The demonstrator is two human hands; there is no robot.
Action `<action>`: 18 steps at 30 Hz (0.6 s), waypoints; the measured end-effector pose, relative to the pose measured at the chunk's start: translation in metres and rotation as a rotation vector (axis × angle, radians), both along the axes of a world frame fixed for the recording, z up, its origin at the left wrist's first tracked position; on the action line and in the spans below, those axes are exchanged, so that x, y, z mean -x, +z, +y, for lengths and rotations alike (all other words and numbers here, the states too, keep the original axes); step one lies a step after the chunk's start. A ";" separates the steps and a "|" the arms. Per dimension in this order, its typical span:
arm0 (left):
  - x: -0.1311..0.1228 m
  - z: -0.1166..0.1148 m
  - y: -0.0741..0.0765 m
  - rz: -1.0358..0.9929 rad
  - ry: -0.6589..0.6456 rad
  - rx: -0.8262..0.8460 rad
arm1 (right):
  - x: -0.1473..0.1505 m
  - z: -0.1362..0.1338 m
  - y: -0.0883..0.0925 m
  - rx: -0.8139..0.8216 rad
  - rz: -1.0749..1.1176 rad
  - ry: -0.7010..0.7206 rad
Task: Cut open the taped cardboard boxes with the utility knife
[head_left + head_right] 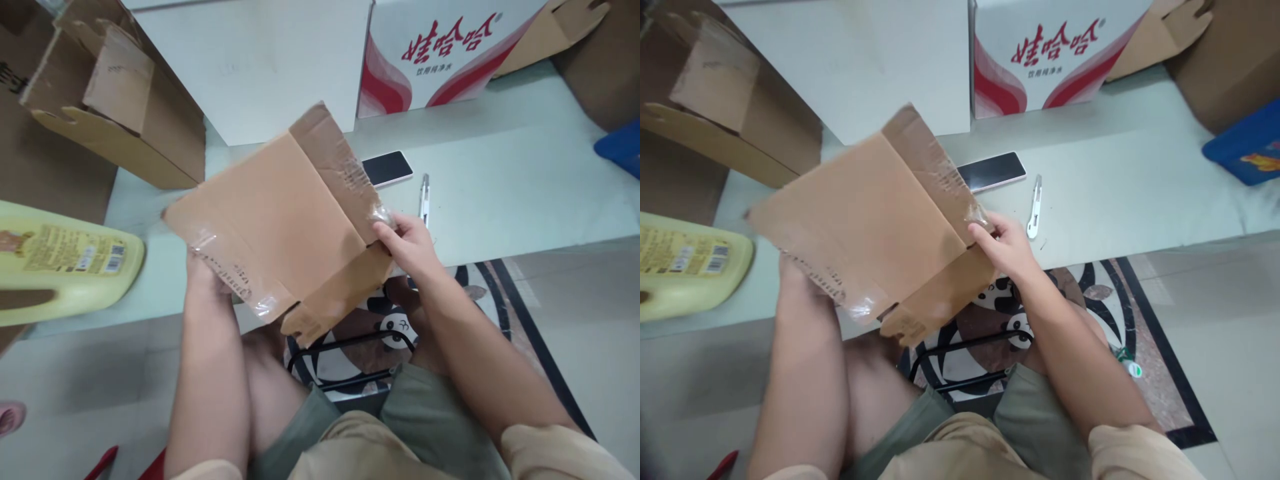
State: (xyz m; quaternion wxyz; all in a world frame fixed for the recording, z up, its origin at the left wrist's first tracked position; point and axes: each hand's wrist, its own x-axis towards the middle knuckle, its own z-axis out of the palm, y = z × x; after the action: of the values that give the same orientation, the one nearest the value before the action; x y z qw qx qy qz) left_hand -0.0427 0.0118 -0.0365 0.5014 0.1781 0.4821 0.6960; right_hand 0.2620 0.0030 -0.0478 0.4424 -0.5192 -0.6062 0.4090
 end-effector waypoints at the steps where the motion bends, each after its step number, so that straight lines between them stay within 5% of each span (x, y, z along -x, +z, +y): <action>1: -0.002 -0.001 0.004 0.012 0.017 -0.017 | -0.001 0.002 -0.002 -0.056 -0.056 -0.018; 4: -0.005 -0.004 0.013 0.043 0.062 -0.099 | -0.005 0.009 -0.010 -0.146 -0.060 -0.154; 6: -0.004 -0.003 0.014 0.059 0.059 -0.163 | -0.006 0.012 -0.014 -0.045 0.103 -0.195; 9: 0.000 -0.001 0.012 0.078 0.007 -0.195 | -0.003 0.010 -0.016 0.213 0.400 -0.088; 12: -0.001 0.000 0.011 0.072 -0.018 -0.183 | 0.004 0.001 -0.011 0.421 0.468 0.029; 15: -0.008 -0.004 0.017 0.049 -0.003 -0.283 | 0.011 -0.005 -0.005 0.453 0.470 0.027; 18: -0.013 -0.009 0.019 0.005 -0.143 -0.329 | 0.015 -0.004 -0.004 0.405 0.519 -0.045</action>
State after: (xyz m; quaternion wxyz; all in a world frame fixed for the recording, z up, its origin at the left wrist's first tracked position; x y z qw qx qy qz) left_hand -0.0300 0.0030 -0.0176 0.5123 0.2934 0.3491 0.7277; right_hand 0.2474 -0.0013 -0.0517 0.4787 -0.4883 -0.3679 0.6301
